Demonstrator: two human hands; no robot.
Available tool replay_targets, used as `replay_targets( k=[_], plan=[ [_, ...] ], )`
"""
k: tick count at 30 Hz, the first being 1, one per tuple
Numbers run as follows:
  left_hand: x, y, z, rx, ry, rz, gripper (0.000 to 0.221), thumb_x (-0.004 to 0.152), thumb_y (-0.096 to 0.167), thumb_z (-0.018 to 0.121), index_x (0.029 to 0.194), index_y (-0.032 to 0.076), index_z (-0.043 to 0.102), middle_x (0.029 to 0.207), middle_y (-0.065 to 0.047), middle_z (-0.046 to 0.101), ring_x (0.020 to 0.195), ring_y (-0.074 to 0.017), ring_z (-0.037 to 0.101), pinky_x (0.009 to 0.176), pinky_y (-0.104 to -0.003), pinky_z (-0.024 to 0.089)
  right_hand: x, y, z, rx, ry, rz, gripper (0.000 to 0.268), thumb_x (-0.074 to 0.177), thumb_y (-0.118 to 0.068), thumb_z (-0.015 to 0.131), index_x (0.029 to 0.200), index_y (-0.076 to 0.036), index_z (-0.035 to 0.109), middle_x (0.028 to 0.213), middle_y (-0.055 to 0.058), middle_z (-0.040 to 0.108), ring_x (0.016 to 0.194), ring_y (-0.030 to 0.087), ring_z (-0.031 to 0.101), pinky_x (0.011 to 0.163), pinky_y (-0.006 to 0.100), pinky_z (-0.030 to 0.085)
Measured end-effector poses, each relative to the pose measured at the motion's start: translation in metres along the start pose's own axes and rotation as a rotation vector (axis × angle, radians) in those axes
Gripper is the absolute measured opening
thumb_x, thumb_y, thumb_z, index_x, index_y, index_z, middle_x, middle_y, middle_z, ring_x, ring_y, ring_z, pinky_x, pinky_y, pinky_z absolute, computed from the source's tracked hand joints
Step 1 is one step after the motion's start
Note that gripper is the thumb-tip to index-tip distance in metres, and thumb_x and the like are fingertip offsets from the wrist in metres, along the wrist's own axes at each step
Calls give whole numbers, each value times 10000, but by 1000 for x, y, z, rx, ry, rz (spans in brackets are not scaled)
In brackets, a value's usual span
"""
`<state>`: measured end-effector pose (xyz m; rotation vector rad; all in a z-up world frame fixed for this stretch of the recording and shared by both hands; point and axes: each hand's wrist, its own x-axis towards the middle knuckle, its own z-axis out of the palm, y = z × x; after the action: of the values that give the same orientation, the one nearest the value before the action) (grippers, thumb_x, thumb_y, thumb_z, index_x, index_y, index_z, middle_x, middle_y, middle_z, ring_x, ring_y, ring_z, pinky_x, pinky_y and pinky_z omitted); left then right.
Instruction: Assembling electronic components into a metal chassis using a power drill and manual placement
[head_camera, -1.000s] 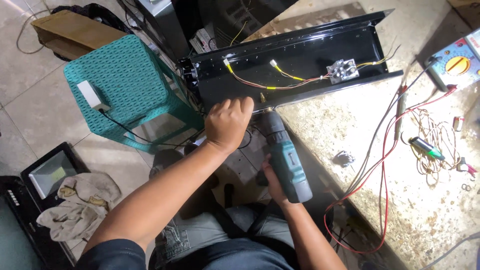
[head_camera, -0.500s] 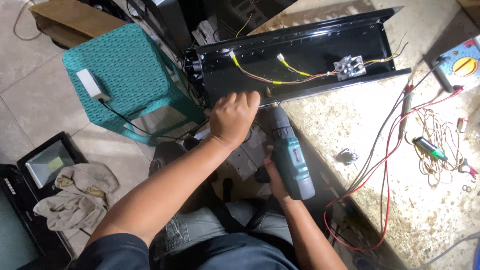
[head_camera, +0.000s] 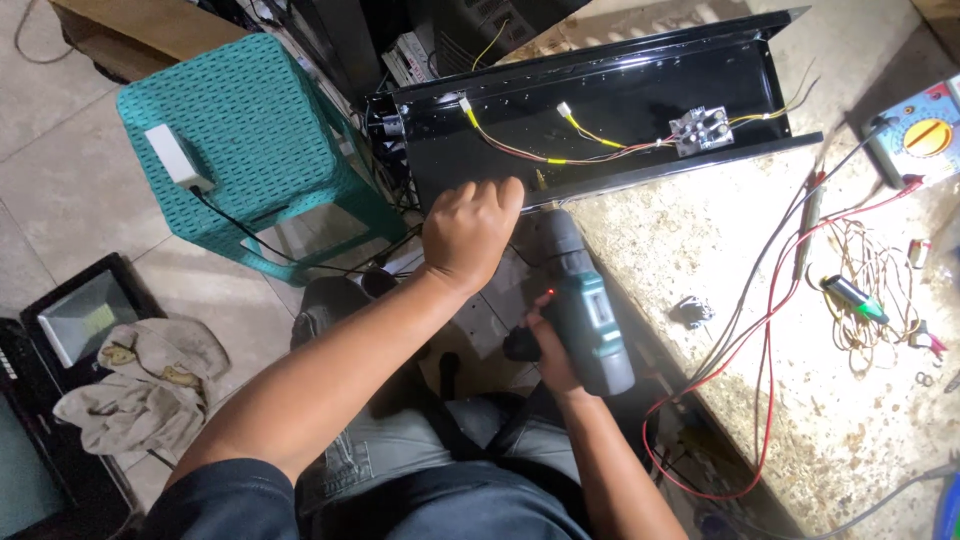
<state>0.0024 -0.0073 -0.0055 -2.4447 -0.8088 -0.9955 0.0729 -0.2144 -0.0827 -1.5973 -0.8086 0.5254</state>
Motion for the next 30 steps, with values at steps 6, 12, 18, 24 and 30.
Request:
replay_targets(
  k=[6,12,18,24,30],
  plan=[
    [6,4,-1,21,23,-20,238,942,146,599,732,209,507,570,39,461,531,-162,551,474,-290,454,2,1,6,542,-20,195,166,903,31,676,1053,35,604,724,142,623,708,259,708,743,372,580],
    [5,2,-1,22,24,-11,240,939,137,602,730,211,509,570,45,467,528,-159,558,472,-291,457,-4,-6,11,557,-57,322,156,941,-72,666,1068,-2,609,787,89,587,807,215,648,824,386,539],
    [-6,10,4,64,5,-44,239,902,130,629,723,219,500,569,55,458,518,-158,540,458,-294,439,-2,-70,22,787,9,460,142,882,-132,586,845,6,577,682,230,610,767,345,646,851,433,496],
    [4,12,-3,92,8,-43,234,919,138,615,730,220,502,583,55,464,539,-156,549,475,-290,448,-3,-77,30,811,-12,506,222,879,-194,571,825,19,601,753,243,646,863,364,664,896,431,488],
    [3,17,-1,101,-21,-79,167,927,177,624,799,248,543,629,45,503,572,-171,566,491,-322,460,-30,-36,32,922,15,571,211,909,-210,584,905,-5,633,863,182,661,949,294,645,978,406,468]
  ],
)
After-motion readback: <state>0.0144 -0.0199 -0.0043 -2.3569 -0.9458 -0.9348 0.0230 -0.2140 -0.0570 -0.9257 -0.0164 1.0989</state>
